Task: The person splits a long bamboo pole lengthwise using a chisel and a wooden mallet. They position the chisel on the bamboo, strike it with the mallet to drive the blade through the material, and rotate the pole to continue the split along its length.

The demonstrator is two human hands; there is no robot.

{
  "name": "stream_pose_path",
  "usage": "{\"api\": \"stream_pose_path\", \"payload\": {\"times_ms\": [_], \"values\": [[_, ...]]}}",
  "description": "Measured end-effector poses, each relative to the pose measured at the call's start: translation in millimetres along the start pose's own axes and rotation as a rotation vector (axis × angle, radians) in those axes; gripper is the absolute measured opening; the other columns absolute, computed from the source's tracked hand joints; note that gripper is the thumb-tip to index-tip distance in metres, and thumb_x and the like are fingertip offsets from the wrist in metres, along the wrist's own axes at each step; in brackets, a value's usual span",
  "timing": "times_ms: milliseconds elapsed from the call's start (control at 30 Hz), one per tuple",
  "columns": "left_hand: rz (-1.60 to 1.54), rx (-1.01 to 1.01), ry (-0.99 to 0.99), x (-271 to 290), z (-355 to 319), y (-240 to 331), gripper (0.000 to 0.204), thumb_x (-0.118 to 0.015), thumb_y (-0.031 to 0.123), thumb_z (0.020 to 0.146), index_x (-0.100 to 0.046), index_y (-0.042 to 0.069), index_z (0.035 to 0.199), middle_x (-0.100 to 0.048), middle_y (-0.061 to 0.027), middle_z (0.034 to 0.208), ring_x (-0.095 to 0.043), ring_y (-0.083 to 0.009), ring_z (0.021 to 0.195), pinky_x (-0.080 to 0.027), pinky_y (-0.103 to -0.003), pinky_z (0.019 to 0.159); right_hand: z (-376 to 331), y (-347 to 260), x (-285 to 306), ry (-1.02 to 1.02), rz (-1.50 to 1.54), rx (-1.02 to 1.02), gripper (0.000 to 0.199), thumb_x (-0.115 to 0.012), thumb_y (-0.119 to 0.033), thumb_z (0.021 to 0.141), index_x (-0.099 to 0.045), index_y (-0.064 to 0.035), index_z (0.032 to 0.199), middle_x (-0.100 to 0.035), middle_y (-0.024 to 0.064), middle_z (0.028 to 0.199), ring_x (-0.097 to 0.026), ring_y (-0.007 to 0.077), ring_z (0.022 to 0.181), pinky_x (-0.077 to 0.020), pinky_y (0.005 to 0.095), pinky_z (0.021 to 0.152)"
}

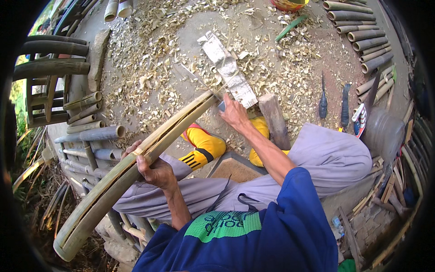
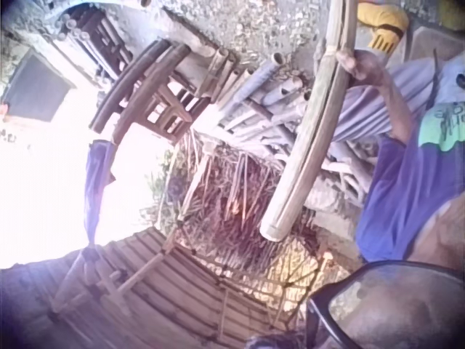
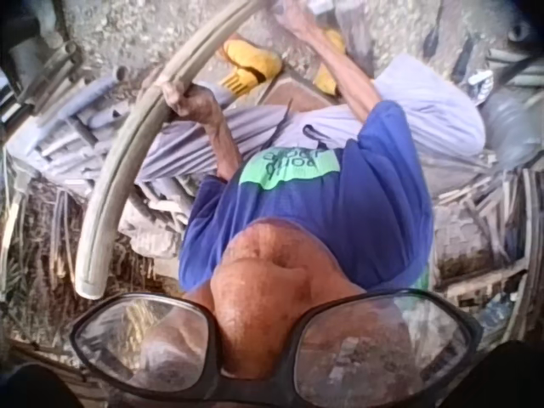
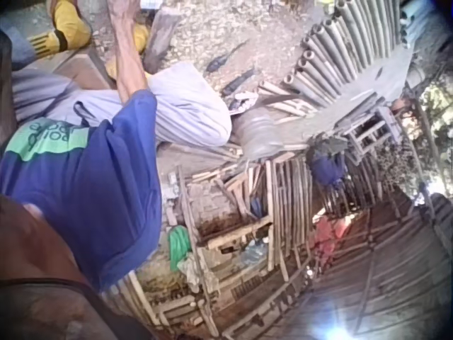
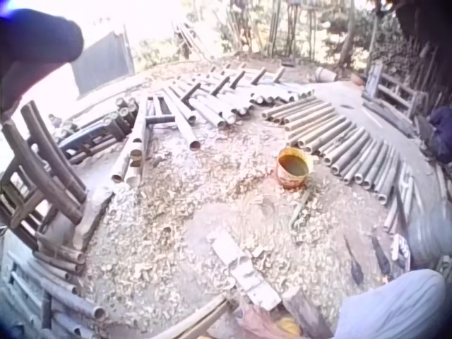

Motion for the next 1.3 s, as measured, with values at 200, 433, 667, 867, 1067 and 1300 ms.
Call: {"api": "stream_pose_path", "payload": {"times_ms": [200, 433, 667, 867, 1067, 1300], "values": [[0.062, -0.093, 0.018, 11.5, 9.0, -3.2, 0.048, -0.055, 0.014, 0.071, -0.039, 0.000, 0.113, -0.053, -0.0138, 0.099, -0.054, -0.0235, 0.094, -0.041, -0.037, 0.091, -7.1, 5.3, -7.3, -0.009, 0.106, -0.058, 0.044, -0.069, -0.014, 0.073, -0.043, -0.0023, 0.107, -0.063, 0.0257, 0.078, -0.064, 0.0422, 0.074, -0.0518, 0.0486, 0.063], [-0.061, -0.109, -0.118, 1.4, 9.2, 2.0, 0.051, -0.055, 0.001, 0.071, -0.037, -0.001, 0.120, -0.053, -0.0131, 0.103, -0.053, -0.0222, 0.098, -0.039, -0.037, 0.095, -6.2, 1.1, -8.1, 0.080, 0.045, 0.019, 0.043, -0.068, -0.012, 0.072, -0.043, -0.0016, 0.105, -0.063, 0.0269, 0.081, -0.063, 0.0435, 0.075, -0.0510, 0.0485, 0.065], [0.025, 0.158, -0.303, -10.4, 28.3, -67.7, 0.056, -0.069, 0.006, 0.075, -0.039, 0.002, 0.122, -0.056, -0.0083, 0.100, -0.056, -0.0166, 0.093, -0.047, -0.028, 0.080, -43.9, -50.2, 48.4, 0.254, 0.270, 0.123, 0.039, -0.067, -0.012, 0.073, -0.046, -0.0018, 0.104, -0.063, 0.0221, 0.076, -0.065, 0.0380, 0.074, -0.0506, 0.0427, 0.063], [-0.032, 0.184, -0.425, -25.7, 95.4, -36.9, 0.032, -0.063, 0.022, 0.086, -0.048, 0.002, 0.106, -0.058, -0.0084, 0.080, -0.060, -0.0152, 0.059, -0.052, -0.026, 0.049, -72.2, -108.7, 128.6, 0.379, 0.272, 0.277, 0.039, -0.067, -0.014, 0.073, -0.049, -0.0018, 0.105, -0.065, 0.0163, 0.078, -0.066, 0.0295, 0.071, -0.0513, 0.0375, 0.062], [-0.640, 0.651, -0.771, -19.1, 57.8, -6.7, 0.055, -0.051, 0.024, 0.092, -0.032, -0.003, 0.135, -0.049, -0.0250, 0.121, -0.062, -0.0345, 0.089, -0.057, -0.036, 0.074, -100.2, -143.1, 105.8, 0.236, 0.206, 0.504, 0.038, -0.065, -0.011, 0.076, -0.042, -0.0031, 0.105, -0.061, 0.0207, 0.075, -0.064, 0.0382, 0.070, -0.0508, 0.0433, 0.061], [-0.361, 0.281, -0.682, 3.7, -9.5, 34.3, 0.076, -0.068, 0.023, 0.078, -0.029, -0.002, 0.138, -0.050, -0.0154, 0.122, -0.058, -0.0250, 0.091, -0.051, -0.028, 0.072, -148.5, -168.6, 77.8, 0.056, 0.163, 0.464, 0.043, -0.067, -0.015, 0.076, -0.038, 0.0009, 0.105, -0.059, 0.0292, 0.076, -0.060, 0.0461, 0.072, -0.0463, 0.0495, 0.059]]}}
Point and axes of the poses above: each hand's wrist, its own z-axis towards the middle knuckle, its own x-axis out of the back of the hand, y = z × x, the point moved 6 cm from there along z, towards the middle knuckle
